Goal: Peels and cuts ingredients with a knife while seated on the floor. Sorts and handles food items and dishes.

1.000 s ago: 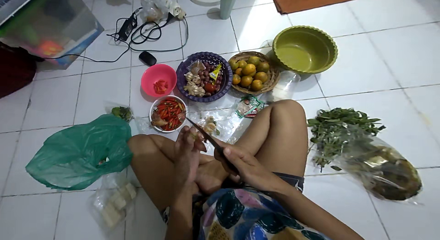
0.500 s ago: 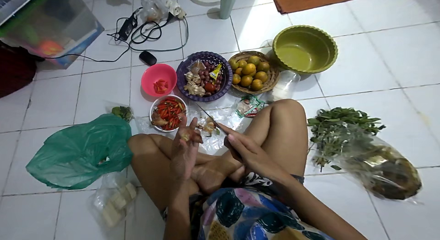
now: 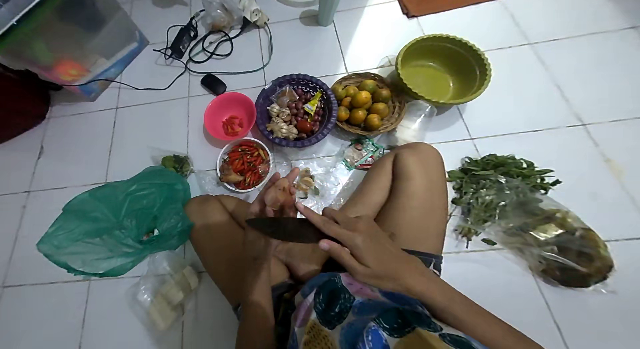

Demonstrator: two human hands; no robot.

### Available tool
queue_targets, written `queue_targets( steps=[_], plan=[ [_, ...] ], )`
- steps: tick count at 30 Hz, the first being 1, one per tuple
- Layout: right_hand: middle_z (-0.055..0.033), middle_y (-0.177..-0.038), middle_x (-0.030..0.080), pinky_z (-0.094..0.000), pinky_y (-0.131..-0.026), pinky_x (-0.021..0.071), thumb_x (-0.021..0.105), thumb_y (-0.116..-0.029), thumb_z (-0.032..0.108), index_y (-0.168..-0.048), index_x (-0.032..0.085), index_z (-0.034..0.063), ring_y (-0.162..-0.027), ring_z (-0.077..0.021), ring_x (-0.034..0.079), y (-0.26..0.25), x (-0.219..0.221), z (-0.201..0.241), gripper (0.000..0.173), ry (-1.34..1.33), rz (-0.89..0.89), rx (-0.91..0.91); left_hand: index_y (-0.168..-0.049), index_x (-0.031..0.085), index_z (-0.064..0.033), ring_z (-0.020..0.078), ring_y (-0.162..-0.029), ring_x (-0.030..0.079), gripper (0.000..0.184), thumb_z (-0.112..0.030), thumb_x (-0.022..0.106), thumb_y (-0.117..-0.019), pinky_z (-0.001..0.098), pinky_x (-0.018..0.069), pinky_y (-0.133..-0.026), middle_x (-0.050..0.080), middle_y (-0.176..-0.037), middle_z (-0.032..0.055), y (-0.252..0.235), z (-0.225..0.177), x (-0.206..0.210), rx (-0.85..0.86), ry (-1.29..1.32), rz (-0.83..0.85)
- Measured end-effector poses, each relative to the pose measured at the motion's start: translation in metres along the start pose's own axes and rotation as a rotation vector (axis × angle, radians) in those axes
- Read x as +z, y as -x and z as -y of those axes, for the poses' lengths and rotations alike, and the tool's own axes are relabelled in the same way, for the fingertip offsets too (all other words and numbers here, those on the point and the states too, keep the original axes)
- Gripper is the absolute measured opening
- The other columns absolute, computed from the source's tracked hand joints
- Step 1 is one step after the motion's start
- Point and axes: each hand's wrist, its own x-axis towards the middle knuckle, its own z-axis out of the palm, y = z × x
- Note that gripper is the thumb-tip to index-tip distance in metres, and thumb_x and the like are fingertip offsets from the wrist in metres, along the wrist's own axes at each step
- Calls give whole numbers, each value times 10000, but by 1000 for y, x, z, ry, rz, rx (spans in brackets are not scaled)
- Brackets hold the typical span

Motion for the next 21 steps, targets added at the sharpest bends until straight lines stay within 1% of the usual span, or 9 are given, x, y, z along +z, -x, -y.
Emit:
queue_targets(
  steps=[2, 4, 5, 8, 11, 15, 17, 20, 21],
  plan=[
    [-78, -775, 568, -294, -435, 384, 288, -1098, 456, -1478, 558, 143, -516, -151, 488, 0, 0, 0, 562, 8, 9, -14, -1327, 637, -71, 126, -1081, 689, 452, -363, 640, -982, 243, 547, -932, 688, -1280, 92, -2, -1, -1, -23, 63, 29],
    [-78, -775, 569, -293, -432, 384, 296, -1098, 452, -1473, 564, 147, -514, -148, 491, 0, 0, 0, 553, 16, 10, -24, -1361, 610, -27, 152, -1060, 702, 446, -279, 623, -993, 233, 549, -908, 646, -1353, 143, -4, -4, 2, -53, 155, 32],
    [-79, -773, 571, -291, -432, 384, 299, -1097, 449, -1470, 568, 146, -512, -147, 491, 0, 0, 0, 551, 21, 8, -27, -1360, 611, -21, 157, -1063, 704, 435, -259, 618, -995, 232, 549, -910, 639, -1366, 149, -5, -5, 3, -61, 179, 31],
    [-81, -772, 565, -284, -424, 371, 288, -1097, 467, -1456, 587, 167, -501, -144, 481, 0, 4, 0, 556, 59, -24, -32, -1378, 600, -24, 159, -1111, 685, 460, -259, 641, -985, 232, 526, -955, 613, -1405, 143, -6, -5, -2, -63, 185, 62],
    [-87, -769, 554, -276, -416, 356, 282, -1097, 476, -1432, 614, 194, -491, -145, 466, 0, 10, -3, 549, 127, -100, -41, -1370, 618, -55, 143, -1111, 683, 469, -282, 672, -963, 230, 527, -957, 632, -1383, 118, -7, -3, -2, -30, 164, 48],
    [-106, -782, 568, -287, -413, 372, 263, -1100, 462, -1407, 633, 201, -494, -161, 490, -1, 17, -8, 547, 152, -160, -29, -1336, 631, -59, 123, -1078, 682, 471, -287, 712, -932, 228, 532, -925, 623, -1395, 114, -6, -4, 14, 56, 19, -68],
    [-97, -787, 574, -277, -447, 398, 263, -1104, 450, -1410, 629, 166, -529, -146, 500, -2, 16, -9, 555, 9, -134, 14, -1344, 637, -62, 114, -1105, 672, 451, -264, 700, -945, 231, 521, -948, 625, -1398, 105, -6, -6, 18, 74, -56, -93],
    [-54, -859, 603, -197, -631, 446, 262, -1114, 452, -1496, 528, 99, -663, -49, 492, 0, 6, -9, 584, -405, 50, 145, -1363, 624, -65, 110, -1117, 653, 485, -261, 721, -931, 231, 511, -956, 616, -1405, 100, -6, -3, 14, 83, -61, -123],
    [-45, -880, 612, -179, -652, 441, 259, -1114, 457, -1516, 496, 95, -677, -25, 483, 0, 3, -8, 591, -474, 92, 157, -1375, 614, -65, 108, -1121, 647, 501, -271, 722, -932, 229, 509, -955, 606, -1417, 100, -6, -4, 14, 88, -60, -108]
  ],
)
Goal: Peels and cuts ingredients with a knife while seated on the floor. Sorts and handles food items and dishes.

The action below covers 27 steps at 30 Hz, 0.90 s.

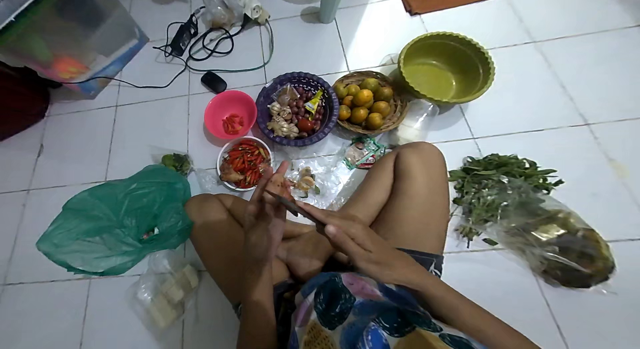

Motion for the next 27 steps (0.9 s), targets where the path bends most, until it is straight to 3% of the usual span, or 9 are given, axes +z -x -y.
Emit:
queue_targets(
  steps=[2, 4, 7, 12, 15, 18, 20, 23, 27],
  plan=[
    [-69, -883, 624, -211, -628, 454, 264, -1115, 439, -1525, 488, 99, -670, -63, 507, 1, -1, 3, 578, 62, 15, -21, -1380, 617, -84, 93, -1136, 649, 471, -295, 679, -963, 223, 507, -968, 622, -1403, 71, 1, -2, 4, 14, -41, 28],
    [-92, -833, 611, -281, -541, 459, 284, -1111, 420, -1508, 519, 115, -622, -139, 543, 1, 1, 4, 552, 243, -39, -75, -1389, 603, -84, 84, -1080, 670, 451, -273, 649, -982, 216, 535, -909, 632, -1389, 69, 0, -3, 5, 37, -45, 70],
    [-85, -784, 578, -295, -454, 405, 298, -1098, 427, -1475, 563, 124, -541, -153, 504, 0, 5, 5, 552, 423, -101, -117, -1400, 599, -87, 85, -1086, 672, 452, -236, 657, -977, 215, 537, -909, 620, -1411, 72, 1, -4, 5, 33, -31, 77],
    [-88, -770, 576, -275, -441, 378, 331, -1090, 425, -1432, 617, 163, -523, -140, 490, -1, 8, 2, 517, 483, -159, -137, -1363, 581, -22, 69, -979, 679, 480, -263, 689, -961, 200, 546, -853, 674, -1294, 69, 0, -7, 12, 41, -70, 12],
    [-96, -773, 576, -268, -430, 368, 338, -1090, 430, -1402, 646, 179, -511, -137, 484, -2, 14, -6, 505, 508, -220, -170, -1384, 594, -43, 77, -1047, 670, 471, -248, 674, -967, 209, 530, -913, 668, -1319, 63, 1, -6, 9, 54, -20, 49],
    [-113, -792, 586, -268, -436, 384, 329, -1094, 430, -1379, 662, 190, -523, -148, 502, -4, 20, -14, 500, 525, -289, -198, -1276, 677, -65, 79, -1046, 664, 367, -252, 677, -961, 213, 516, -929, 705, -1220, 38, -1, -4, 11, 58, -2, 38],
    [-112, -791, 585, -255, -457, 399, 331, -1094, 434, -1379, 661, 162, -540, -138, 508, -5, 20, -16, 513, 451, -290, -189, -1244, 711, -75, 104, -1096, 670, 339, -231, 696, -943, 232, 517, -958, 700, -1268, 56, 0, -2, 11, 40, 29, 2],
    [-61, -804, 568, -167, -589, 411, 329, -1102, 443, -1426, 604, 85, -643, -41, 470, -3, 16, -16, 556, 125, -202, -105, -1277, 684, -57, 144, -1132, 676, 369, -239, 680, -956, 268, 521, -998, 691, -1287, 85, 2, 0, 12, 0, 98, -33],
    [-18, -820, 568, -132, -620, 398, 316, -1106, 451, -1464, 546, 37, -656, 19, 441, -3, 8, -11, 594, -32, -140, -50, -1200, 719, -105, 103, -1111, 680, 342, -315, 701, -931, 252, 540, -963, 720, -1223, 29, 6, -1, 17, 0, 59, -74]
  ],
)
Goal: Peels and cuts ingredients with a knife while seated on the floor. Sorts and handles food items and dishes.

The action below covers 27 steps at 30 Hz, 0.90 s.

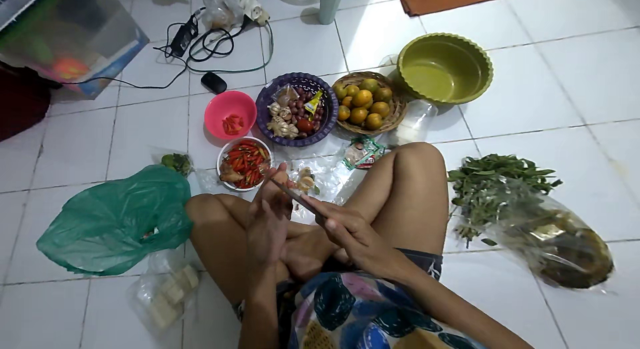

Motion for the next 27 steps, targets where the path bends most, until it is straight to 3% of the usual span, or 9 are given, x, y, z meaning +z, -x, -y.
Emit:
queue_targets(
  steps=[2, 4, 5, 8, 12, 17, 21, 27],
  plan=[
    [-65, -858, 602, -172, -621, 431, 307, -1109, 437, -1464, 556, 61, -663, -32, 482, 1, -1, 2, 573, 86, 21, -20, -1184, 722, -63, 137, -1094, 687, 305, -267, 625, -978, 266, 543, -959, 721, -1201, 67, 0, 0, 0, -35, 89, -26],
    [-108, -879, 633, -258, -600, 480, 309, -1109, 422, -1470, 559, 98, -674, -119, 560, 2, 2, 6, 546, 197, 47, -55, -1194, 688, -20, 162, -998, 704, 360, -283, 506, -1027, 262, 562, -870, 720, -1167, 107, -2, 2, 3, -79, 176, -95],
    [-116, -875, 638, -292, -576, 491, 313, -1107, 421, -1477, 550, 102, -665, -150, 582, 3, 5, 7, 543, 238, 59, -72, -1163, 661, -6, 179, -927, 713, 367, -281, 445, -1053, 262, 578, -816, 720, -1085, 122, -4, 4, 6, -94, 240, -149],
    [-123, -861, 635, -334, -513, 475, 337, -1098, 409, -1464, 563, 101, -615, -193, 581, 5, 14, 11, 529, 335, 64, -104, -1062, 640, -36, 201, -797, 718, 388, -304, 359, -1052, 274, 589, -712, 725, -990, 134, -15, 10, 7, -158, 409, -251],
    [-135, -867, 646, -355, -477, 468, 362, -1083, 406, -1469, 544, 55, -575, -216, 585, 7, 20, 12, 552, 439, 63, -94, -1098, 588, -29, 212, -822, 708, 565, -370, 139, -1065, 286, 584, -737, 711, -1018, 149, -13, 8, 11, -149, 386, -282],
    [-130, -859, 642, -352, -475, 474, 343, -1085, 431, -1470, 535, 41, -567, -214, 588, 8, 20, 10, 581, 471, 61, -90, -1090, 563, -33, 189, -786, 705, 606, -400, 82, -1062, 264, 586, -715, 702, -961, 120, -13, 2, 18, -196, 380, -336],
    [-130, -866, 643, -361, -471, 482, 320, -1086, 453, -1473, 530, 45, -569, -217, 595, 7, 17, 11, 600, 481, 55, -73, -1132, 590, -14, 190, -853, 719, 517, -367, 214, -1088, 267, 594, -779, 705, -997, 118, -8, 6, 10, -155, 414, -257],
    [-114, -835, 631, -347, -450, 457, 341, -1081, 436, -1461, 550, 55, -539, -202, 568, 7, 19, 12, 577, 515, 37, -84, -1112, 585, -16, 176, -847, 708, 503, -343, 203, -1085, 251, 584, -785, 696, -965, 103, -11, 2, 9, -214, 445, -230]
  ],
)
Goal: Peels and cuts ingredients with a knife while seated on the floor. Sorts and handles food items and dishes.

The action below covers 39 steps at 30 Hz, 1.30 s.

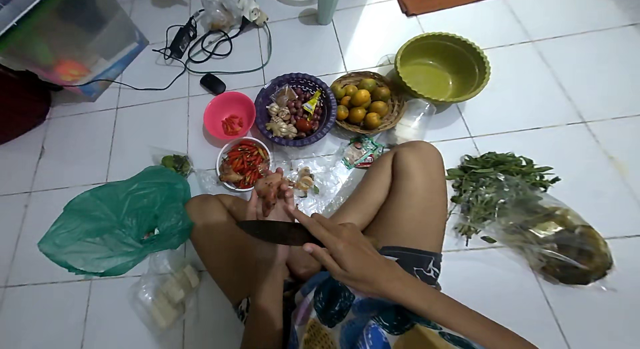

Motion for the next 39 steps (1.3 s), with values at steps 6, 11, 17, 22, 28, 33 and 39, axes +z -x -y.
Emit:
queue_targets(
  steps=[6, 11, 17, 22, 28, 33, 39],
  plan=[
    [-122, -872, 620, -347, -455, 454, 348, -1079, 419, -1489, 514, 53, -550, -208, 565, -4, -3, 7, 574, -6, 15, 28, -1050, 600, -32, 99, -778, 677, 483, -299, 202, -1111, 190, 559, -738, 674, -855, 41, 6, 6, 11, 71, -211, -29],
    [-124, -872, 624, -334, -434, 441, 327, -1080, 425, -1474, 529, 44, -539, -197, 563, -5, -1, 11, 583, -24, -5, -18, -883, 639, -108, 102, -665, 661, 264, -260, 483, -1033, 212, 534, -619, 714, -847, 36, -6, 6, -4, 157, -198, 100],
    [-109, -855, 599, -291, -420, 404, 316, -1087, 421, -1464, 553, 75, -515, -158, 524, -5, 4, 10, 564, 12, -32, -50, -782, 638, -177, 94, -582, 626, 583, -681, 407, -962, 220, 508, -547, 680, -724, -3, -12, 7, 0, 166, -219, 69],
    [-98, -831, 590, -284, -412, 386, 278, -1094, 423, -1444, 575, 84, -506, -152, 511, -4, 6, 9, 571, 43, -62, -58, -758, 661, -179, 91, -573, 638, 567, -690, 481, -925, 218, 510, -531, 693, -715, 5, -21, 9, -4, 198, -181, 118],
    [-92, -802, 575, -277, -411, 380, 262, -1097, 434, -1432, 593, 91, -496, -150, 499, -5, 7, 7, 582, 79, -104, -57, -761, 656, -166, 94, -564, 640, 583, -630, 393, -996, 209, 515, -531, 699, -716, 13, -23, 17, 0, 308, -175, 130],
    [-90, -792, 565, -275, -411, 373, 271, -1096, 446, -1431, 596, 101, -497, -151, 491, -6, 10, 7, 581, 86, -136, -47, -776, 696, -160, 102, -602, 674, 514, -603, 506, -955, 216, 537, -558, 720, -734, 21, -27, 15, -8, 291, -170, 216],
    [-91, -806, 564, -263, -422, 378, 268, -1099, 467, -1419, 614, 159, -517, -142, 502, -10, 15, 8, 563, 81, -185, -56, -871, 742, -94, 134, -735, 706, 349, -394, 589, -962, 250, 566, -676, 742, -876, 49, -35, 5, -28, 242, -92, 434]
  ],
)
